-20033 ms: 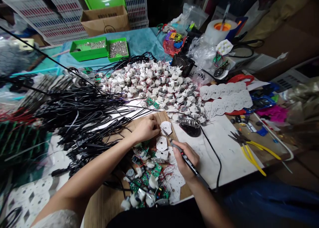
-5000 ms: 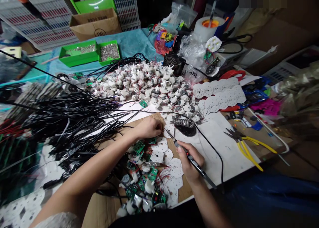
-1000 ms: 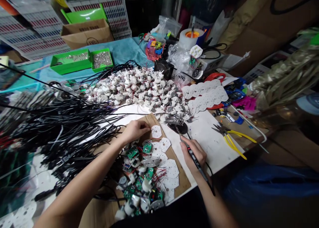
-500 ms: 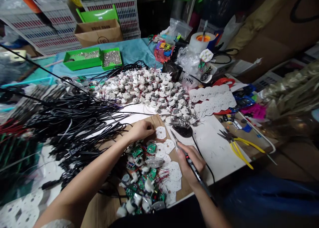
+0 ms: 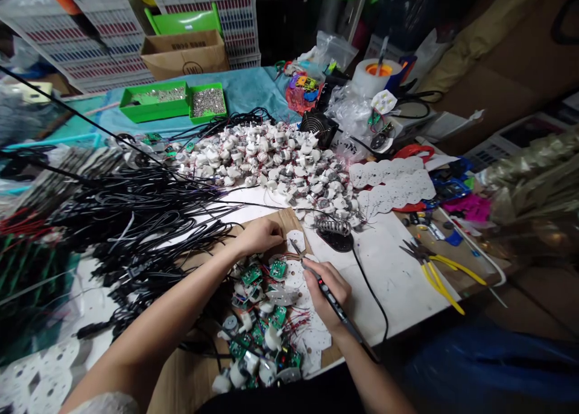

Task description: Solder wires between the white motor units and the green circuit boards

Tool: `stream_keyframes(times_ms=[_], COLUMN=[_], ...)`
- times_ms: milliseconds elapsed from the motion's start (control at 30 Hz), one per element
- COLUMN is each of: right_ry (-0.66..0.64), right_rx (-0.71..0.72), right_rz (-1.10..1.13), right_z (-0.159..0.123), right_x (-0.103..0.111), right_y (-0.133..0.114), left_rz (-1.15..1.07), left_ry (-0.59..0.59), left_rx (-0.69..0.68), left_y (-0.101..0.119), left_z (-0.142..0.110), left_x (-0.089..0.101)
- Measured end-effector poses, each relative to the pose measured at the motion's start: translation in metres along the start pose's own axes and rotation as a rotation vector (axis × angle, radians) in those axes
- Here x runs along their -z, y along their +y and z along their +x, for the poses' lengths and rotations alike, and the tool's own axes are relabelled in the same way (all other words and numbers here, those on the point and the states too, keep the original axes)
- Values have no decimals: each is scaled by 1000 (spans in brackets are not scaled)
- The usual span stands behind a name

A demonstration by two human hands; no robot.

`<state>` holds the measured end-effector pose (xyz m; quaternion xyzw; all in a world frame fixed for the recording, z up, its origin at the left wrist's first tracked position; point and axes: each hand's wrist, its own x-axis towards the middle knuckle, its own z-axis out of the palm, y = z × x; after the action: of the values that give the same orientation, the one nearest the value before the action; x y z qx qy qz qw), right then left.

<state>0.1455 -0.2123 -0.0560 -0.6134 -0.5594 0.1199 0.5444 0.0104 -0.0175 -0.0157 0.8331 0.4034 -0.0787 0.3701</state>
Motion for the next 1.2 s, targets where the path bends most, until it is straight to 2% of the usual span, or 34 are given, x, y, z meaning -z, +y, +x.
stream_keyframes(times_ms=[800, 1200], right_ry=[-52, 31], right_rx=[31, -39], right_rz=[-30, 16], right_z=[5, -3], right_x=[0, 2], right_y=[-5, 3], left_rz=[58, 47], left_ry=[-20, -18], left_rx=[9, 37], left_y=[5, 7], left_z=[1, 0], left_x=[1, 5])
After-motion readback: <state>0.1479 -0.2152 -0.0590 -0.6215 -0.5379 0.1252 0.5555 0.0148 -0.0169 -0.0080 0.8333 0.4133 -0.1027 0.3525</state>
